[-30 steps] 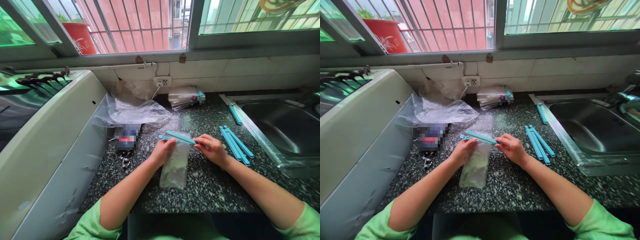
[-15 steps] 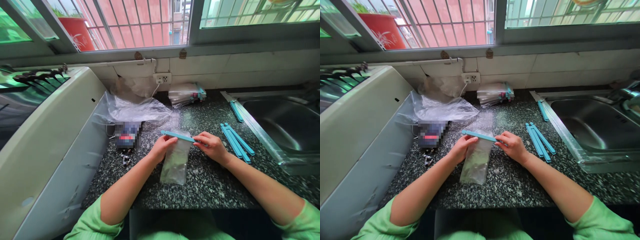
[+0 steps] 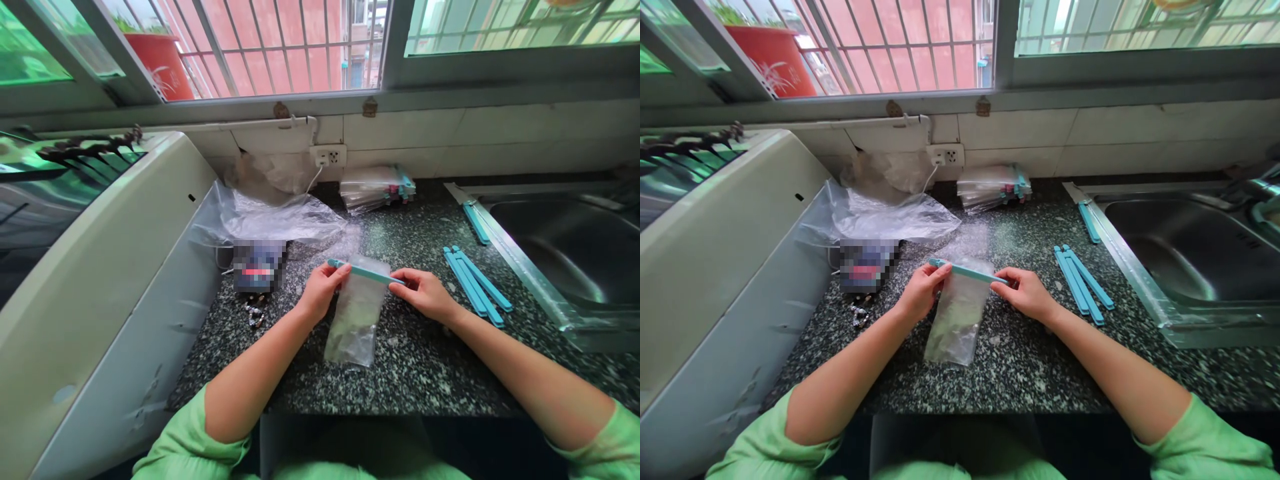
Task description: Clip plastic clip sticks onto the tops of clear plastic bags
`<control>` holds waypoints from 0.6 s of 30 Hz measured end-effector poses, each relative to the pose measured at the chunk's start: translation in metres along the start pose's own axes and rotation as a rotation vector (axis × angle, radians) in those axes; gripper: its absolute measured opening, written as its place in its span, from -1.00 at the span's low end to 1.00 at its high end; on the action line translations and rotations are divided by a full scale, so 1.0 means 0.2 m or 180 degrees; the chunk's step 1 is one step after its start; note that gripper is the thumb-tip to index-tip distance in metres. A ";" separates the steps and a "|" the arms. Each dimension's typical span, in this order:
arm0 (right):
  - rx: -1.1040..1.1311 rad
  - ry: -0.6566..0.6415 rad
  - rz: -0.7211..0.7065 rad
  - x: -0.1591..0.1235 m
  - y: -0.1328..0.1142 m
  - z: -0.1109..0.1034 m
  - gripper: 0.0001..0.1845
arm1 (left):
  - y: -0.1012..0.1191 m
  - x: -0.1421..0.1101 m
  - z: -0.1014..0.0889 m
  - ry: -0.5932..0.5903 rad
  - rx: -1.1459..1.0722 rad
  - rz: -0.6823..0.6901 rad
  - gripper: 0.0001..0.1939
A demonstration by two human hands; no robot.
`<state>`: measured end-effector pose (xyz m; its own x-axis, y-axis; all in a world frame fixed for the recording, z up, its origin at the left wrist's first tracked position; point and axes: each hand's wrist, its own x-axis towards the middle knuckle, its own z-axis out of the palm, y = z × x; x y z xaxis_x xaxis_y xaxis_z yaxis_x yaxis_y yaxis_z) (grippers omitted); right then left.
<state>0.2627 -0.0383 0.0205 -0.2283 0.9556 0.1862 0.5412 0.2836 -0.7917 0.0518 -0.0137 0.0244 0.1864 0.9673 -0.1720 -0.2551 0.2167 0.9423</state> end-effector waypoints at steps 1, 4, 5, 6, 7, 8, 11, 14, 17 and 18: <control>0.0062 -0.0074 0.0069 0.00 0.00 0.00 -0.72 | 0.00 0.00 0.00 -0.0029 0.0035 0.0014 -0.60; 0.0203 -0.0111 0.0174 0.00 -0.01 0.00 -0.73 | 0.00 0.00 0.00 0.0011 0.0140 0.0170 -0.62; 0.0245 -0.0111 0.0201 0.00 -0.01 0.00 -0.73 | 0.01 0.01 -0.01 0.0043 0.0160 0.0243 -0.63; 0.0276 -0.0118 0.0227 0.00 -0.01 0.00 -0.73 | 0.01 0.01 -0.01 0.0076 0.0166 0.0300 -0.63; 0.0297 -0.0124 0.0250 0.01 -0.01 0.00 -0.73 | 0.01 0.01 -0.01 0.0106 0.0161 0.0331 -0.63; 0.0311 -0.0126 0.0272 0.01 -0.01 0.00 -0.73 | 0.01 0.01 -0.01 0.0128 0.0154 0.0337 -0.63; 0.0345 -0.0127 0.0322 0.01 -0.02 0.00 -0.73 | 0.02 0.02 0.00 0.0166 0.0162 0.0369 -0.64; 0.0364 -0.0138 0.0344 0.01 -0.03 0.00 -0.72 | 0.02 0.02 -0.01 0.0117 0.0261 0.0500 -0.63; 0.0367 -0.0137 0.0345 0.00 -0.03 0.00 -0.71 | 0.02 0.01 -0.01 0.0052 0.0302 0.0626 -0.61; 0.0358 -0.0131 0.0346 0.00 -0.03 0.00 -0.71 | 0.02 0.01 -0.01 0.0043 0.0304 0.0651 -0.61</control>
<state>0.2593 -0.0394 0.0265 -0.2076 0.9754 0.0738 0.4709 0.1658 -0.8664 0.0495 -0.0099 0.0268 0.1272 0.9916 0.0223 -0.1951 0.0029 0.9808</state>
